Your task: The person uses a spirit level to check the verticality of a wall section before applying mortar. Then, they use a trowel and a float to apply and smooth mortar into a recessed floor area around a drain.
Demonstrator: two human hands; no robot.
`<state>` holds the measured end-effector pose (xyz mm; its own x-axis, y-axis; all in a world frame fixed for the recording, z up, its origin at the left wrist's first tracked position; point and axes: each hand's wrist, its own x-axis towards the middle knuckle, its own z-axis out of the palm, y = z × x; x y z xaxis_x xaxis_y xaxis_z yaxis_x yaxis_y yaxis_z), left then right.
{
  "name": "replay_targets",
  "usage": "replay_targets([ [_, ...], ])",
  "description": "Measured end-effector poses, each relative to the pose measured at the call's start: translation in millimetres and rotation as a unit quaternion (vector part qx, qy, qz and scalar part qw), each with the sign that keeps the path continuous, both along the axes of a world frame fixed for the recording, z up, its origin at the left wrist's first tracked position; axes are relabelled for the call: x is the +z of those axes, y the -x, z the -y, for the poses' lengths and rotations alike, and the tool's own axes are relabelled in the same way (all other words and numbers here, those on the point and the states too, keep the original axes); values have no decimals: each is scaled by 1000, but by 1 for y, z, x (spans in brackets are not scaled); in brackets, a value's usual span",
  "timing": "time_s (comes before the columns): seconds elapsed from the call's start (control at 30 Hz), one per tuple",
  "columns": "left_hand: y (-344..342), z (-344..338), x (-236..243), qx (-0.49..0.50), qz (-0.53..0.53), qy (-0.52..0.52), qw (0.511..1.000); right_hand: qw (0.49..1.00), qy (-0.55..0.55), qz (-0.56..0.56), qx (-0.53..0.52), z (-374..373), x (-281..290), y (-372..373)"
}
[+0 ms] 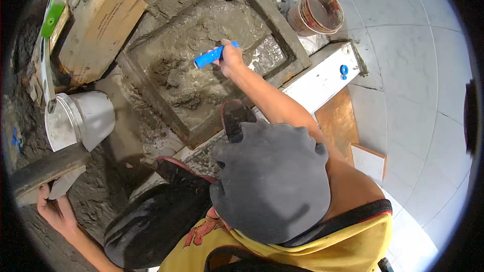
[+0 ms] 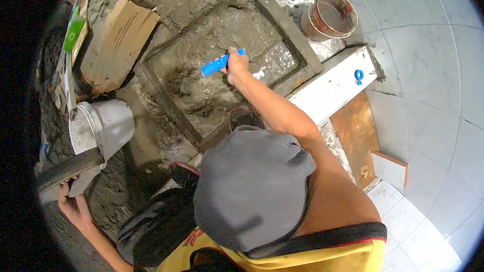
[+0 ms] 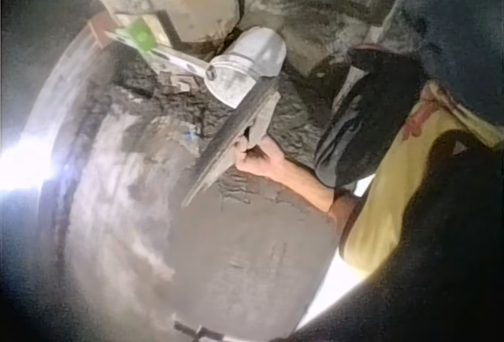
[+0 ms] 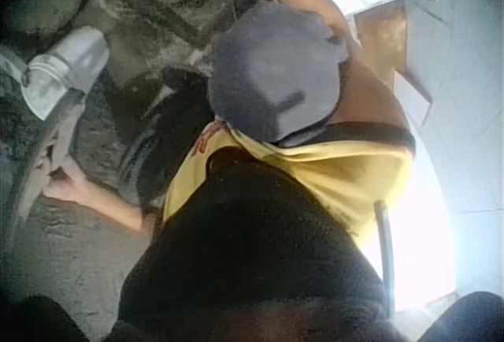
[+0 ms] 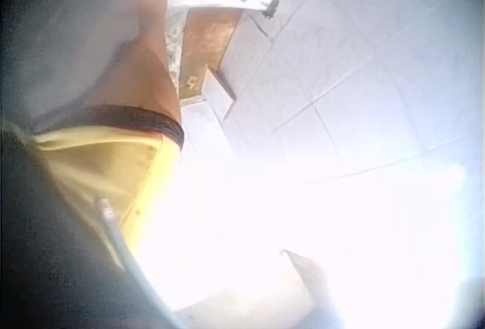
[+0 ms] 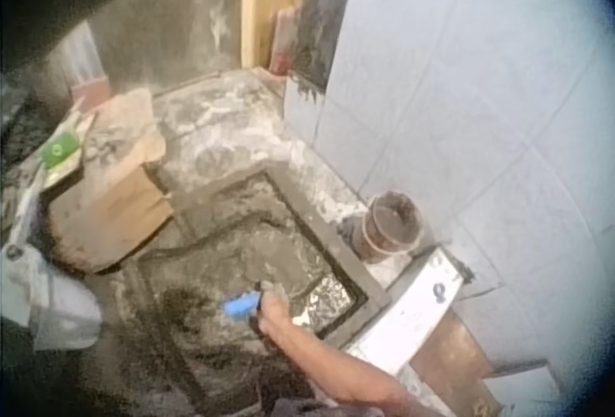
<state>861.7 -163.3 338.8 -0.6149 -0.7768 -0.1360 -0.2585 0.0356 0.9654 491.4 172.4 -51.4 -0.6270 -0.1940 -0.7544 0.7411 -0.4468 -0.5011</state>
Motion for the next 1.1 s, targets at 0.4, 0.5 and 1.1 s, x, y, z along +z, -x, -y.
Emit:
replay_targets([
  [0.4,-8,7,-2,32,30,56,997,998,-46,-36,-4,-2,7,-14],
  [0.5,-26,17,0,-23,50,106,993,988,-52,-55,134,-13,7,-11],
  [1.1,-62,29,6,52,6,-32,998,665,-514,-281,463,-159,-23,88],
])
